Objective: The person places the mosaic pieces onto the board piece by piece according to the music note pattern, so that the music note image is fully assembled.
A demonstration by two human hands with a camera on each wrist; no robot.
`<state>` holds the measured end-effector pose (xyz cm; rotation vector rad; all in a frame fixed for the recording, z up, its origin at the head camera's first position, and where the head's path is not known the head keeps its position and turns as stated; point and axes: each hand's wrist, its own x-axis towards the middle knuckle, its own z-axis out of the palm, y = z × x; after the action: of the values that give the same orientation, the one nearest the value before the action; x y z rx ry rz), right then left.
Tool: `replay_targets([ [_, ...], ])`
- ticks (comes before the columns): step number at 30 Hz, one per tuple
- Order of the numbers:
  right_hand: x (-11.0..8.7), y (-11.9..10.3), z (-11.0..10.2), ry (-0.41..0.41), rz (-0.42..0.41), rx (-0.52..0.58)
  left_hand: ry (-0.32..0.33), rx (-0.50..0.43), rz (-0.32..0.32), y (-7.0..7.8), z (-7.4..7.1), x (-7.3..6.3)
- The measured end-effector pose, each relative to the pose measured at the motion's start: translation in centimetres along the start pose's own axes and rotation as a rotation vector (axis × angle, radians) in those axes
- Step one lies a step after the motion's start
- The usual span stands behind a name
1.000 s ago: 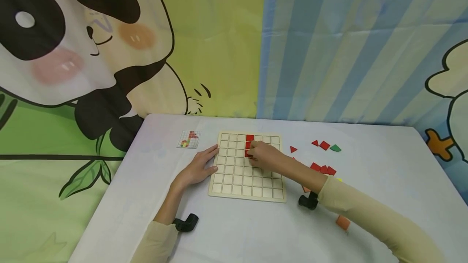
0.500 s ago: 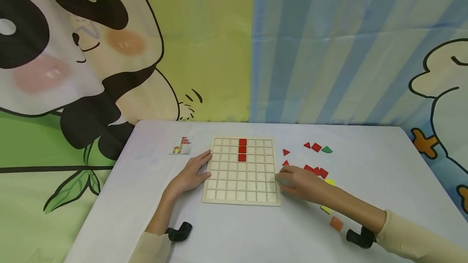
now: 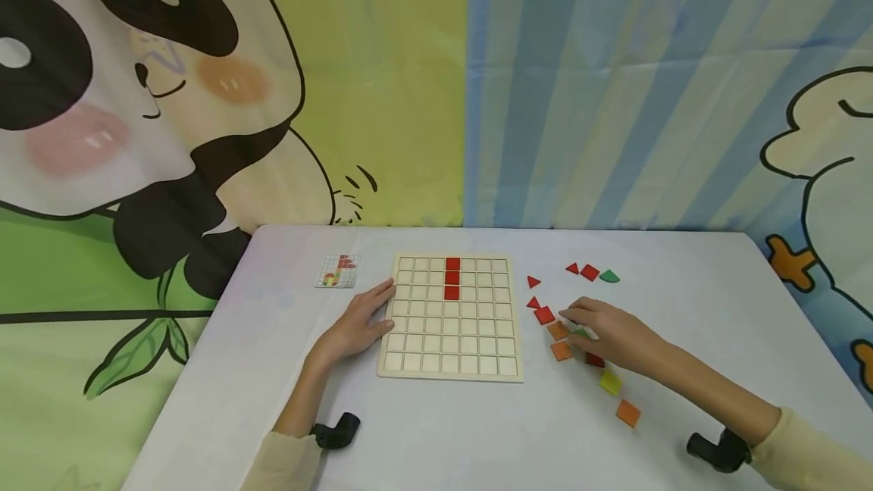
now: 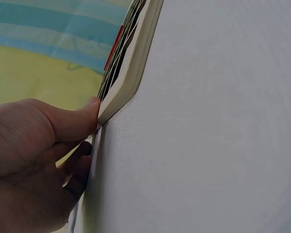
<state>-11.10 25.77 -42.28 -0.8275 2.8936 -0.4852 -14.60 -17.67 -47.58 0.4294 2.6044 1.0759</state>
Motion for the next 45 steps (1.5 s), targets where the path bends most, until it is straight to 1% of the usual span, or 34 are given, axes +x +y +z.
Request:
replay_targets([
  [3,0.3,1.5,-0.7,0.024,0.055,-0.025,0.004,0.011,-0.002,0.0,0.1,0.0],
  [6,1.0,3.6,-1.3,0.051,0.091,-0.036,0.006,0.024,-0.004,-0.1,0.1,0.0],
  [11,2.4,6.9,-1.6,0.071,0.154,-0.033,0.008,0.023,0.009,-0.2,0.0,0.0],
  [13,2.8,7.8,-1.4,0.072,0.173,-0.034,0.01,0.019,0.013,-0.2,0.0,0.0],
  [17,3.4,8.7,-0.9,0.059,0.192,-0.041,0.01,0.013,0.005,-0.2,0.0,0.0],
  [23,4.1,9.2,-0.2,0.054,0.224,-0.054,0.006,0.02,0.006,-0.3,0.2,0.2],
  [31,4.7,9.7,0.0,0.059,0.226,-0.049,0.009,0.021,-0.007,-0.1,0.0,0.1],
  [34,4.8,10.2,-0.1,0.055,0.23,-0.004,0.01,0.021,-0.011,0.0,0.0,0.1],
  [38,4.9,10.4,-0.5,0.083,0.235,0.127,0.011,0.021,-0.009,0.0,0.1,0.2],
  [40,5.1,10.0,-0.7,0.116,0.223,0.186,0.011,0.022,-0.005,-0.1,0.1,0.2],
  [42,5.6,9.1,-0.9,0.143,0.189,0.225,0.01,0.024,-0.005,-0.1,0.1,0.2],
  [43,6.0,8.5,-0.9,0.153,0.164,0.235,0.011,0.026,-0.004,-0.2,0.1,0.2],
  [45,6.8,6.9,-0.8,0.168,0.084,0.236,0.01,0.026,-0.005,-0.2,0.1,0.3],
])
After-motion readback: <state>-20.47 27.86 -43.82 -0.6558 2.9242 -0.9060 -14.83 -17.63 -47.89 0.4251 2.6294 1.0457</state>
